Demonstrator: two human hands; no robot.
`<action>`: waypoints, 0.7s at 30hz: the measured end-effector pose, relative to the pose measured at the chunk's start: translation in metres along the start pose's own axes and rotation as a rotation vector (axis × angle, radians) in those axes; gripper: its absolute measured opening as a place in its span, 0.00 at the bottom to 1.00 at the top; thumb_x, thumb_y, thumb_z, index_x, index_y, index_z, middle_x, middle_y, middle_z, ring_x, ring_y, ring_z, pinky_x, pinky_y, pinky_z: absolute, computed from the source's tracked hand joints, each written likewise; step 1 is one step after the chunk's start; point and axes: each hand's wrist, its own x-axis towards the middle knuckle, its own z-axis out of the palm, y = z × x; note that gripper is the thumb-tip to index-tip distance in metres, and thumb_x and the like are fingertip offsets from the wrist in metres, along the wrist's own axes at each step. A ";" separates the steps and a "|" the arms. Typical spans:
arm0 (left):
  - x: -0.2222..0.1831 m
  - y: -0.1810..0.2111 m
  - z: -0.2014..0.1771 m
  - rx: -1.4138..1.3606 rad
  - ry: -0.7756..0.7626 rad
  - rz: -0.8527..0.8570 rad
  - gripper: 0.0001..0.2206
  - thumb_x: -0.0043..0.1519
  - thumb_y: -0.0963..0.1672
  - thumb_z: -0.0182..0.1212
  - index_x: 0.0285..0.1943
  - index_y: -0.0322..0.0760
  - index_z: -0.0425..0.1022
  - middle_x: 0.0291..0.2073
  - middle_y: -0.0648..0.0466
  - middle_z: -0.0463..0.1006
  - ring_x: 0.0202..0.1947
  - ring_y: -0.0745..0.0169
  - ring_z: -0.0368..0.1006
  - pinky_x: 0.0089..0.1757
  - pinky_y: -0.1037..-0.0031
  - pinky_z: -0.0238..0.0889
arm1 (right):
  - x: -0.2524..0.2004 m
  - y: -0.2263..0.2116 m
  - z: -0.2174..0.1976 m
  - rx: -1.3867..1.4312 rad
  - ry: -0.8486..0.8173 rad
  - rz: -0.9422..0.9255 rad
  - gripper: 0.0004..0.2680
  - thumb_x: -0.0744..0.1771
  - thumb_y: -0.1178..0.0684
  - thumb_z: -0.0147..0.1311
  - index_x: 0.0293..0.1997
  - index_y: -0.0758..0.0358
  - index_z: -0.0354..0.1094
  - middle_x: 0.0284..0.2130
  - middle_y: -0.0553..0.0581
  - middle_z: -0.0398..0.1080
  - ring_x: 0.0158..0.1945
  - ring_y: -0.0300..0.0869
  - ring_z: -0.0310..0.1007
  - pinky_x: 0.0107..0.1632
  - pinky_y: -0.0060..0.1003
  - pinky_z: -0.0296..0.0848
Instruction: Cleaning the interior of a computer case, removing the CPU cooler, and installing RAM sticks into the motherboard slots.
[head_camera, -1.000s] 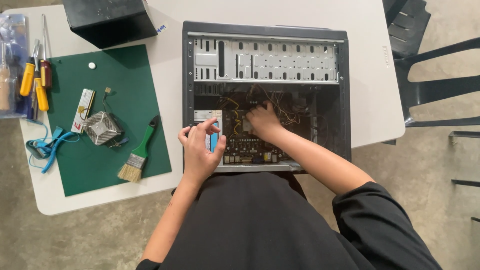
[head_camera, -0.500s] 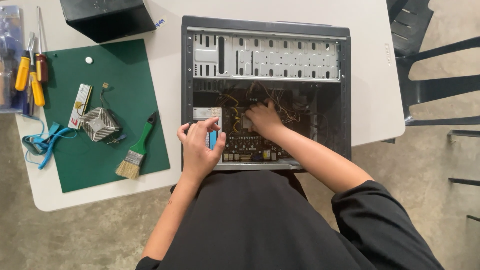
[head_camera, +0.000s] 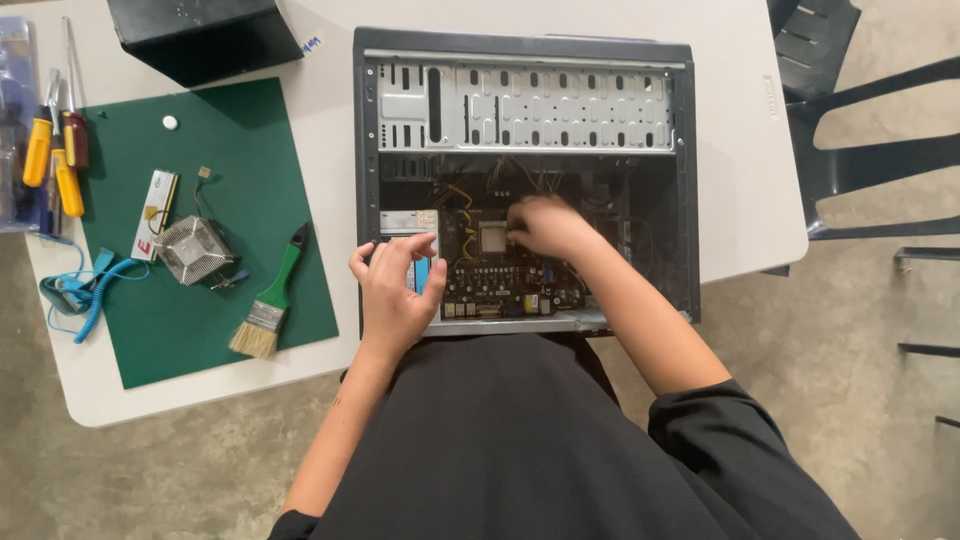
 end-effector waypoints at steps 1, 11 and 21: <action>-0.003 0.000 0.000 -0.002 -0.003 -0.003 0.13 0.70 0.51 0.62 0.58 0.48 0.78 0.38 0.60 0.80 0.42 0.62 0.75 0.62 0.49 0.41 | 0.000 0.002 0.007 0.002 -0.004 0.002 0.11 0.69 0.45 0.58 0.54 0.53 0.78 0.47 0.56 0.78 0.55 0.53 0.78 0.63 0.56 0.67; -0.002 -0.004 0.003 0.026 0.002 0.021 0.12 0.69 0.51 0.64 0.57 0.50 0.79 0.39 0.61 0.80 0.42 0.63 0.76 0.63 0.49 0.41 | 0.002 0.000 0.045 -0.449 -0.297 -0.109 0.15 0.67 0.54 0.57 0.59 0.39 0.77 0.47 0.51 0.80 0.53 0.49 0.78 0.67 0.64 0.58; -0.002 -0.006 0.005 0.044 0.001 0.039 0.12 0.69 0.51 0.64 0.57 0.49 0.80 0.38 0.60 0.81 0.42 0.62 0.76 0.63 0.48 0.41 | 0.001 -0.007 0.070 -0.480 -0.299 -0.105 0.14 0.69 0.58 0.50 0.61 0.53 0.75 0.48 0.57 0.79 0.53 0.51 0.77 0.68 0.68 0.51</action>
